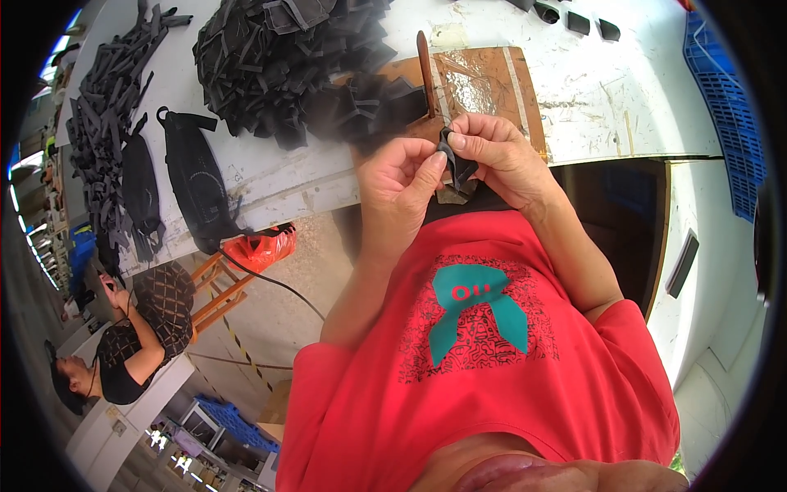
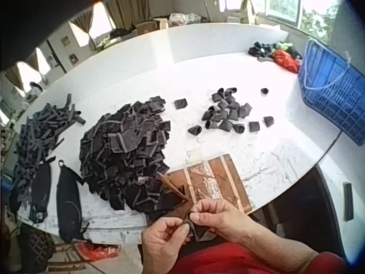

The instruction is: Assembling small black rubber or plastic components by hand at a workstation.

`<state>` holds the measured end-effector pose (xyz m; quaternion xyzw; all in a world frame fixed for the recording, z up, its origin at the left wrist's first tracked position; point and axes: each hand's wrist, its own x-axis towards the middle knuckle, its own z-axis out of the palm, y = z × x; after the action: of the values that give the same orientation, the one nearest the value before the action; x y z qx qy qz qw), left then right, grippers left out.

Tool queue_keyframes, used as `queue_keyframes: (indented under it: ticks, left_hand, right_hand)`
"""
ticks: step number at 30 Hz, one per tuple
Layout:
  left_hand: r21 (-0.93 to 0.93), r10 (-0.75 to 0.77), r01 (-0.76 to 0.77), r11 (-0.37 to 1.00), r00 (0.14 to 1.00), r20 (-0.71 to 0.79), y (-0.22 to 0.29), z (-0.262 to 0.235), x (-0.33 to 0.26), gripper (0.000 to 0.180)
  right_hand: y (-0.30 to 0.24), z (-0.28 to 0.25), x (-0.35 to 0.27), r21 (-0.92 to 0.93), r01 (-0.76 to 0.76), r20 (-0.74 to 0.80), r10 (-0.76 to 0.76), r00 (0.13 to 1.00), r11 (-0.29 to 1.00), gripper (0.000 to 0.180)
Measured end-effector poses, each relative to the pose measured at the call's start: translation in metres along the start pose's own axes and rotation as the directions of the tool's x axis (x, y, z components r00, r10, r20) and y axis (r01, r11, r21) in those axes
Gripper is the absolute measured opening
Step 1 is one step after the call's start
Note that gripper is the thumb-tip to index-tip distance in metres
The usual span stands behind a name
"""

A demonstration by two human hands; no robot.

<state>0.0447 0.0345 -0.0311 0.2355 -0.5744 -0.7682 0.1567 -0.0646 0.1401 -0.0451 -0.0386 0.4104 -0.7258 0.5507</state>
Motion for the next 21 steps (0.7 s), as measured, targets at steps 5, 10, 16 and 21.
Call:
queue_keyframes:
  ticks: [5, 10, 16, 21]
  left_hand:
    - [0.070, 0.004, 0.004, 0.998, 0.994, -0.113, -0.003, 0.001, 0.001, 0.007]
    - [0.036, 0.052, -0.048, 0.998, 0.989, -0.137, 0.001, 0.010, 0.001, 0.008]
    - [0.115, 0.121, -0.100, 0.988, 0.974, -0.193, 0.002, 0.009, 0.002, 0.008]
    - [0.147, 0.087, -0.059, 0.987, 0.977, -0.192, -0.001, 0.011, 0.003, 0.005]
  right_hand:
    - [0.007, 0.006, -0.003, -0.814, 0.271, -0.046, -0.523, 0.851, 0.513, 0.013]
    - [0.003, 0.015, -0.008, -0.829, 0.541, 0.308, -0.692, 0.653, 0.141, 0.013]
    - [-0.002, 0.022, -0.009, -0.860, 0.503, 0.315, -0.681, 0.660, 0.089, 0.012]
    - [0.002, 0.019, -0.005, -0.863, 0.504, 0.348, -0.683, 0.642, 0.034, 0.012]
